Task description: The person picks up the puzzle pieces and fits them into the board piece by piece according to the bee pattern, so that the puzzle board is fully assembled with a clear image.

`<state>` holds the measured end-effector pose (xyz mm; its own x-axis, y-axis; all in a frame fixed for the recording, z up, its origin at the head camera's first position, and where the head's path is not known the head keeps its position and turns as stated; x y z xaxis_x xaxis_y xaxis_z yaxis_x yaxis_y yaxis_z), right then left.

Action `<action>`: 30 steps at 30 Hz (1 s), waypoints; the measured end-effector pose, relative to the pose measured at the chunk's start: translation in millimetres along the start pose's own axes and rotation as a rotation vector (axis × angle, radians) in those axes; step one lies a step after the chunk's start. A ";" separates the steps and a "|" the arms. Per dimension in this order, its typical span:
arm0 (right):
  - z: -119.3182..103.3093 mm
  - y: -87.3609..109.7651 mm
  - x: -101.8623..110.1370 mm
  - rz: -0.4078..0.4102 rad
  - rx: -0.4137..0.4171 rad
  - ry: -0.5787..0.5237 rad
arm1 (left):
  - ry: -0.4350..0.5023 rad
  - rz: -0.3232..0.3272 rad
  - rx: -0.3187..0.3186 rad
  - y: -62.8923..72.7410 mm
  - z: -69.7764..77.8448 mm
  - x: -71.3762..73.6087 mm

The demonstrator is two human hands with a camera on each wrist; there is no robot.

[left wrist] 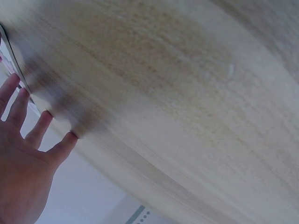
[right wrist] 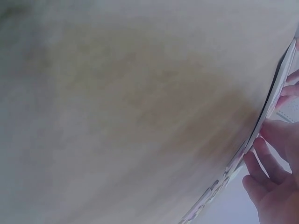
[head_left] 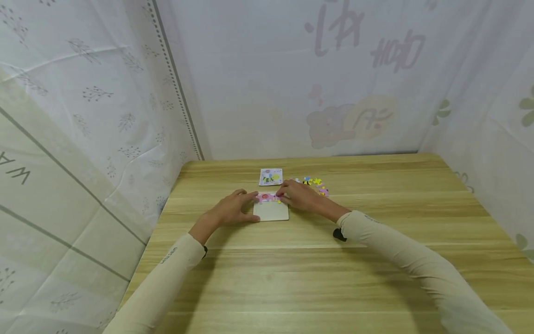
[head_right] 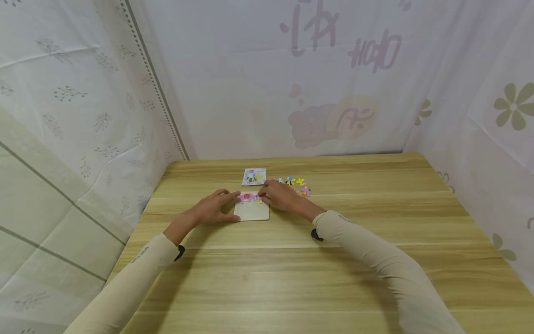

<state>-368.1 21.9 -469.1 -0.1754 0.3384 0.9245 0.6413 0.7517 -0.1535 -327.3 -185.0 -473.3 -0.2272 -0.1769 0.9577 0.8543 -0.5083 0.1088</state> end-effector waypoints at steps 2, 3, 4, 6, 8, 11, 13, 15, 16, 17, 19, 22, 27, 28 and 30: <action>-0.8 -0.6 -0.2 -0.003 -0.011 0.004 | -0.001 -0.002 0.001 0.6 0.2 0.4; -1.1 -0.8 -0.1 -0.005 -0.016 0.008 | -0.001 -0.001 0.000 0.8 0.4 0.7; -1.5 -0.8 0.0 -0.006 -0.018 0.008 | 0.000 -0.002 0.000 1.0 0.4 0.8; -1.9 -0.8 0.5 -0.009 -0.018 0.004 | -0.001 -0.003 0.002 1.3 0.3 0.8; -1.9 -0.3 1.8 -0.010 -0.017 -0.019 | 0.001 -0.004 0.001 1.4 0.0 0.4; -0.1 1.6 6.1 -0.001 -0.017 -0.054 | 0.001 -0.003 0.001 1.7 -0.6 -0.1; 2.6 3.6 10.3 0.010 -0.027 -0.075 | 0.001 -0.002 -0.001 2.0 -0.4 -0.1; 5.9 5.8 15.1 0.025 -0.030 -0.077 | 0.002 -0.001 -0.003 2.5 0.1 0.3; 7.7 6.5 17.6 0.031 -0.036 -0.075 | 0.004 -0.001 -0.003 2.8 0.3 0.5; 10.0 7.0 19.4 0.034 -0.039 -0.073 | 0.005 -0.001 -0.003 3.0 0.4 0.7; 15.2 7.8 23.0 0.042 -0.054 -0.073 | 0.007 -0.002 -0.002 3.4 0.3 1.2; 24.7 8.6 27.1 0.051 -0.093 -0.073 | 0.007 -0.004 0.000 3.6 0.4 1.7; 39.1 9.1 31.4 0.056 -0.127 -0.064 | 0.004 -0.005 -0.007 3.8 0.6 1.8; 41.3 9.2 31.8 0.056 -0.124 -0.061 | 0.002 -0.005 -0.009 3.9 0.5 1.5; 46.0 9.3 32.4 0.055 -0.132 -0.065 | 0.002 -0.005 -0.009 3.9 0.0 1.0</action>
Point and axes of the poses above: each hand's wrist, its own y-axis away from the middle knuckle, its own x-axis out of the back of the hand, z = x × y, the point moved 6 cm from there along -y, towards the middle knuckle, and after that the axes turned 6 degrees about -y, right-handed, at the moved point
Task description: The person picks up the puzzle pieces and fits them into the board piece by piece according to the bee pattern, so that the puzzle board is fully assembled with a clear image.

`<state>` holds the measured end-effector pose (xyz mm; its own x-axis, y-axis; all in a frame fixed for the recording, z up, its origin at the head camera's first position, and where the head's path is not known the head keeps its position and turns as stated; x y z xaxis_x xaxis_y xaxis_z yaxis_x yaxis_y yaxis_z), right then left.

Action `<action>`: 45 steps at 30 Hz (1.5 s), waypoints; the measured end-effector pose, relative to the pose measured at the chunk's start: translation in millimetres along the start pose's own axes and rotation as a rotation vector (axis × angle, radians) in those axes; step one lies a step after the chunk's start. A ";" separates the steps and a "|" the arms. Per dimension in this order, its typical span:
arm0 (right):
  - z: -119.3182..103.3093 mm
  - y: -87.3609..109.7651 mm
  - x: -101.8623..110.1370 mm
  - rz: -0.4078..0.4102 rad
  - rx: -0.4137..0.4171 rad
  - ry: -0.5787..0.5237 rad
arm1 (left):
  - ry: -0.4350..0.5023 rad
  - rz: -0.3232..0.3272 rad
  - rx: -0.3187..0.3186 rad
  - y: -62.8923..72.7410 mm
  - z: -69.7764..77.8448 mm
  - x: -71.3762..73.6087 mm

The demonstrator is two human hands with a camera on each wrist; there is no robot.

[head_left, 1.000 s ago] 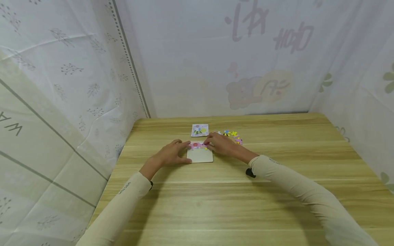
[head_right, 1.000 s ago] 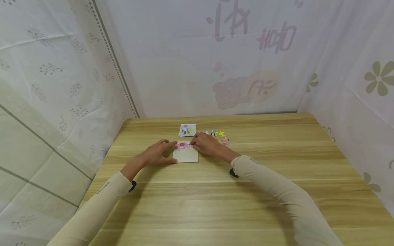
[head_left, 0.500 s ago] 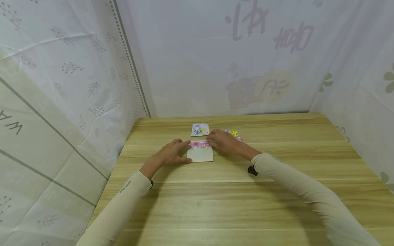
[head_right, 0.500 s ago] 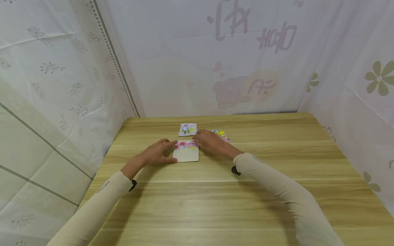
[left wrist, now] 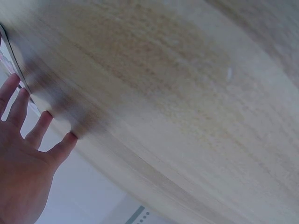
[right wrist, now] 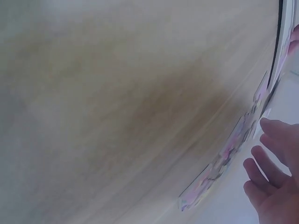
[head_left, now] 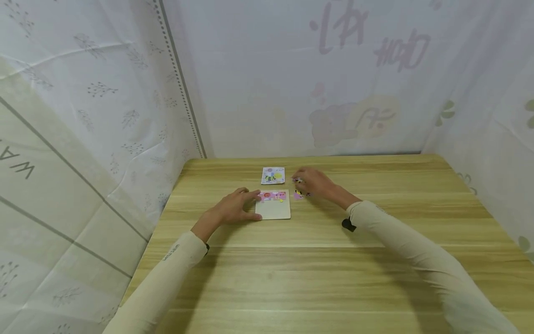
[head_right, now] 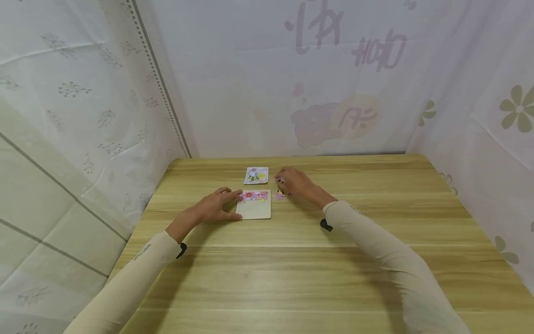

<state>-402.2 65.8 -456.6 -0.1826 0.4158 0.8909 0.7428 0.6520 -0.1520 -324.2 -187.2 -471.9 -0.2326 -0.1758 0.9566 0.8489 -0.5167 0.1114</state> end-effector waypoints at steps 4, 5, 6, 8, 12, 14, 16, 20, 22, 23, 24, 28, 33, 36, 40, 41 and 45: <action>9.1 -0.1 0.3 -0.013 -0.041 -0.007 | 0.001 -0.001 0.002 -0.9 0.8 -0.4; 10.8 -0.3 0.2 -0.017 -0.054 -0.010 | 0.002 -0.002 0.004 -1.0 1.0 -0.4; 11.8 -0.2 0.1 -0.022 -0.067 -0.013 | 0.000 -0.003 0.006 -1.1 1.3 -0.5; 13.0 -0.2 -0.1 -0.032 -0.087 -0.020 | 0.001 -0.002 0.005 -0.9 2.1 -0.1; 11.7 -0.2 0.3 -0.047 -0.109 -0.025 | -0.003 -0.001 0.002 -1.8 2.8 0.2; 10.5 -0.5 0.6 -0.046 -0.102 -0.022 | -0.005 0.002 0.000 -2.4 3.0 0.5; 9.8 -1.0 0.7 -0.042 -0.093 -0.019 | -0.009 0.006 -0.003 -2.9 3.0 0.9; 9.6 -3.0 0.2 -0.036 -0.067 -0.011 | -0.009 0.006 -0.002 -3.6 2.7 1.5; 9.1 -4.1 0.1 -0.032 -0.049 -0.007 | -0.007 0.006 -0.004 -3.7 2.9 1.7; 8.4 -4.5 0.2 -0.028 -0.036 -0.003 | -0.006 0.007 -0.005 -3.5 2.8 1.8; 7.4 -4.9 0.3 -0.025 -0.021 0.003 | -0.003 0.007 -0.006 -3.4 2.8 2.0; 2.0 -6.2 -1.1 -0.024 0.024 0.023 | -0.003 0.005 -0.001 -2.5 2.1 2.4; -6.4 -6.5 -7.8 -0.054 0.029 0.034 | 0.003 0.002 0.007 -1.7 1.0 2.7; -11.8 -6.4 -12.3 -0.064 0.035 0.029 | 0.005 0.005 0.009 -1.5 -0.4 1.4; -21.8 -6.7 -15.9 -0.060 0.062 0.000 | 0.001 -0.001 0.024 -1.6 -2.4 -0.7; -24.7 -6.8 -16.8 -0.057 0.075 -0.006 | 0.002 -0.003 0.027 -1.5 -2.6 -0.8; -34.9 -6.0 -21.3 -0.055 0.124 -0.034 | 0.010 -0.007 0.027 -2.6 -2.2 -1.4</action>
Point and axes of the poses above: each hand's wrist, its own y-axis away from the middle knuckle, its own x-axis out of the back of the hand, z = x × y, the point moved 6 cm from there along -y, towards the middle knuckle, and after that the axes turned 6 degrees about -y, right-handed, at the moved point
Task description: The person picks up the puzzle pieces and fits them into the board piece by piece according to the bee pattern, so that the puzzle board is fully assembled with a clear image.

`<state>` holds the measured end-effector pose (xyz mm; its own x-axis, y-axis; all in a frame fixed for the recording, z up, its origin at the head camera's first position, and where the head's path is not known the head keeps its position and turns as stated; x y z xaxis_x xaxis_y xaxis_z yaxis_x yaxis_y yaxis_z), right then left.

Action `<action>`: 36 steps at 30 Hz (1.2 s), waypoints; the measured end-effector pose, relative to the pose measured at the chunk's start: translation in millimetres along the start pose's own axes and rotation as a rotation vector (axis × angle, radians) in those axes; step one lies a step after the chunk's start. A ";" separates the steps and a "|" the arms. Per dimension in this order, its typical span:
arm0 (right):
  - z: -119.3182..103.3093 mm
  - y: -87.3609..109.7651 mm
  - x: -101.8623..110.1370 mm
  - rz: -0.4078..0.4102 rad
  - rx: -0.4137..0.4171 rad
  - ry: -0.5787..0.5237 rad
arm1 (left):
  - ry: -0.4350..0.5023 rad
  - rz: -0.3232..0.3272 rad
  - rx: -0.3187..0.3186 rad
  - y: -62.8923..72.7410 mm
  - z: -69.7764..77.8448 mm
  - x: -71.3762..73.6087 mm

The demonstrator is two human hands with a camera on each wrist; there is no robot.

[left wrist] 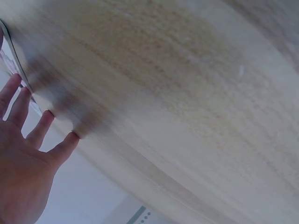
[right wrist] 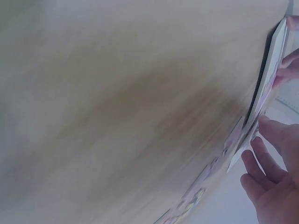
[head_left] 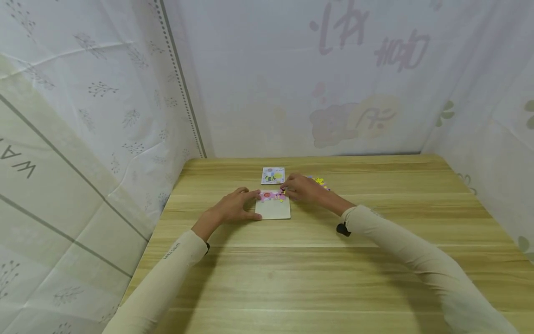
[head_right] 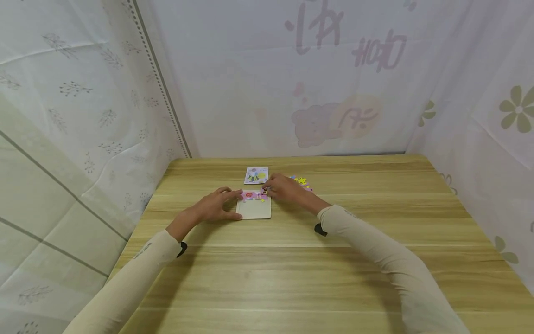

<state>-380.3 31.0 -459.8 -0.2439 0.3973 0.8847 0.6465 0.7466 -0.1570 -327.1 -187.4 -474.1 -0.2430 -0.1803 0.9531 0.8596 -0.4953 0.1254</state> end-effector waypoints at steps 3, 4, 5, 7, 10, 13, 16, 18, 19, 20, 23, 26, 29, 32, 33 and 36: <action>-6.5 -0.2 -3.9 -0.003 0.028 -0.004 | -0.001 -0.001 -0.002 -0.5 0.4 0.3; -8.4 -0.3 -5.1 -0.004 0.031 -0.005 | -0.003 -0.001 -0.002 -0.5 0.7 0.6; -10.0 -0.4 -6.3 -0.007 0.031 -0.002 | -0.004 0.000 -0.001 -0.3 0.8 0.9; -13.1 -0.6 -9.0 -0.016 0.028 -0.002 | -0.007 0.003 -0.001 0.0 1.3 1.4; -16.1 -1.2 -12.9 -0.030 0.018 0.003 | -0.009 0.009 -0.001 0.2 1.7 1.9; -18.6 -3.1 -15.1 -0.029 0.016 0.016 | -0.014 0.015 0.000 0.5 1.4 2.1; -21.1 -5.5 -16.3 -0.023 0.029 0.028 | -0.016 0.016 0.002 0.7 1.5 2.2; -22.6 -6.8 -17.4 -0.024 0.039 0.031 | -0.018 0.014 0.001 0.6 1.9 2.3; -23.4 -7.3 -17.9 -0.028 0.042 0.028 | -0.018 0.013 0.000 0.7 2.1 2.4; -23.8 -7.6 -18.5 -0.032 0.040 0.030 | -0.018 0.013 -0.001 0.7 2.3 2.6; -26.0 -8.1 -20.0 -0.041 0.036 0.034 | -0.020 0.015 -0.007 0.3 1.9 2.5; -29.5 -9.3 -20.6 -0.047 0.028 0.028 | -0.022 0.017 -0.014 0.1 1.5 2.5; -34.2 -10.9 -21.4 -0.051 0.030 0.007 | -0.019 0.017 -0.017 0.5 1.7 2.7; -39.1 -12.2 -22.7 -0.052 0.041 -0.002 | -0.012 0.016 -0.020 0.7 1.5 2.4; -40.9 -12.6 -23.2 -0.052 0.049 -0.006 | -0.009 0.017 -0.022 0.6 1.5 2.4; -45.8 -13.7 -24.3 -0.051 0.069 -0.009 | -0.007 0.019 -0.025 0.5 1.1 2.4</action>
Point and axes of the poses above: each hand's wrist, its own y-axis away from the middle knuckle, its own x-axis out of the back of the hand, z = x × y, the point moved 6 cm from there along -y, towards the middle knuckle, and after that the axes turned 6 degrees about -y, right-handed, at the moved point
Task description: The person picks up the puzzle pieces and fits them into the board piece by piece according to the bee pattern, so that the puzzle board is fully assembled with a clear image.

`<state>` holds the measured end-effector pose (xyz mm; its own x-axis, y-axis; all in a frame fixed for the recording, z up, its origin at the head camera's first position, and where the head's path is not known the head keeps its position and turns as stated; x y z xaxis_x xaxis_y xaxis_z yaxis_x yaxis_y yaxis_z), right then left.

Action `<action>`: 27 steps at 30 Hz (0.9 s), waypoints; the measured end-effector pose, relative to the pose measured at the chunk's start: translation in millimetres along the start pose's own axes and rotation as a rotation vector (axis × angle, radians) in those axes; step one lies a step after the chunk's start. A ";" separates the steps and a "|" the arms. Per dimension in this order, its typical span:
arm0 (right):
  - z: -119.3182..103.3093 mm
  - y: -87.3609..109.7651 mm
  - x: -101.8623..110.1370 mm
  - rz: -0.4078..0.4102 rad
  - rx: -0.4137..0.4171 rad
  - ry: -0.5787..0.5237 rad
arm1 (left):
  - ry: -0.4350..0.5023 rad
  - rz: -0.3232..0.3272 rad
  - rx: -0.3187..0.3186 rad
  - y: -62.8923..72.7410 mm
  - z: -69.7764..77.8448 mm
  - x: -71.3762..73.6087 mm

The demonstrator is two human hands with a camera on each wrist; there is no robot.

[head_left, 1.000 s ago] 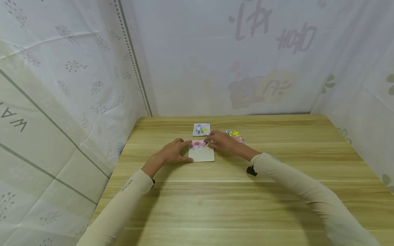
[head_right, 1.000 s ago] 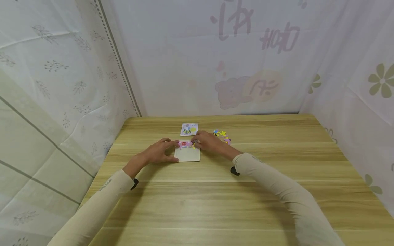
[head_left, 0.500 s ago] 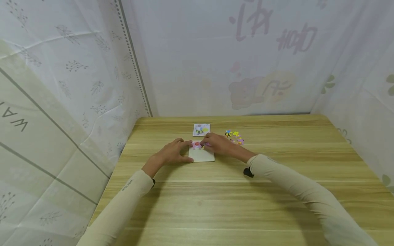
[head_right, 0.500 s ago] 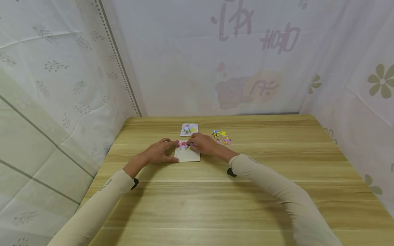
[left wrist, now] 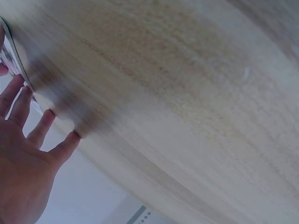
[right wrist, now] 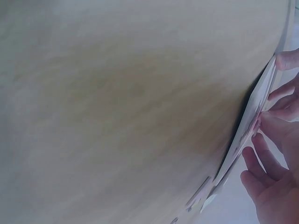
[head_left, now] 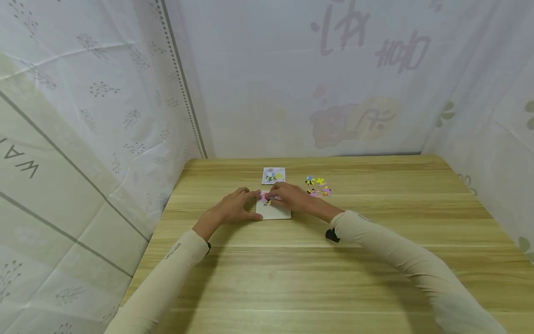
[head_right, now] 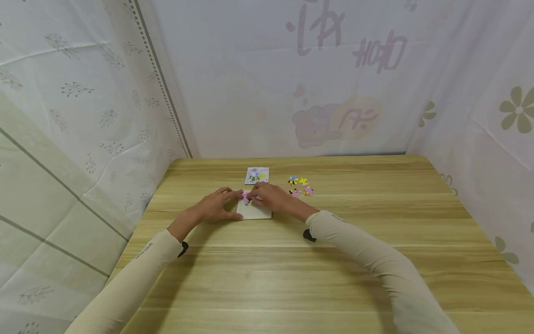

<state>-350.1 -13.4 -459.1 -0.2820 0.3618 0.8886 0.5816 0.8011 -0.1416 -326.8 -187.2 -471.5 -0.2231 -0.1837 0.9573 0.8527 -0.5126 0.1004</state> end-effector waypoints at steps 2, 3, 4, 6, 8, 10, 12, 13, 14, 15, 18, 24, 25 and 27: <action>-2.8 -0.9 -1.1 -0.006 0.006 -0.002 | 0.001 0.000 0.002 0.4 -0.2 -0.1; -3.9 -1.4 -1.9 -0.012 0.006 -0.004 | 0.002 -0.002 0.003 0.6 -0.1 -0.1; -4.8 -1.9 -2.8 -0.018 0.006 -0.003 | 0.001 -0.003 0.005 1.0 -0.1 -0.1; -6.1 -2.9 -5.2 -0.029 0.008 0.006 | 0.005 -0.007 0.010 1.6 0.6 0.1; -6.9 -4.0 -7.6 -0.032 0.014 0.019 | 0.006 -0.008 0.013 2.2 1.2 0.4; -7.3 -5.2 -9.7 -0.025 0.029 0.035 | 0.007 -0.011 0.014 2.2 2.0 0.6; -7.6 -5.9 -11.6 -0.016 0.040 0.048 | 0.007 -0.012 0.013 2.0 2.5 0.8; -7.7 -6.2 -12.3 -0.012 0.043 0.054 | 0.005 -0.011 0.011 1.9 2.6 0.9; -7.8 -6.4 -13.0 -0.010 0.045 0.059 | 0.005 -0.012 0.010 1.5 2.8 1.0; -7.9 -6.6 -13.4 -0.008 0.045 0.062 | 0.005 -0.011 0.009 1.3 2.7 1.1; -8.2 -7.1 -14.5 -0.013 0.034 0.062 | 0.002 -0.008 0.006 1.3 2.0 1.5; -8.9 -8.7 -14.7 -0.035 0.014 0.061 | 0.009 -0.007 0.012 2.4 1.5 2.6; -9.1 -8.8 -14.7 -0.039 0.012 0.063 | 0.010 -0.008 0.014 2.6 1.4 2.7; -9.2 -9.1 -15.1 -0.044 0.011 0.070 | 0.011 -0.012 0.017 3.0 1.5 2.5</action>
<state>-344.2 -30.6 -467.2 -0.2530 0.2920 0.9224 0.5613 0.8208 -0.1059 -324.0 -187.9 -468.3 -0.2381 -0.1871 0.9530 0.8581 -0.5002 0.1162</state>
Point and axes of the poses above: each hand's wrist, its own y-axis away from the middle knuckle, its own x-axis out of the back of the hand, z = x × y, the point moved 6 cm from there along -y, towards the middle knuckle, and after that the axes turned 6 degrees about -y, right-handed, at the moved point
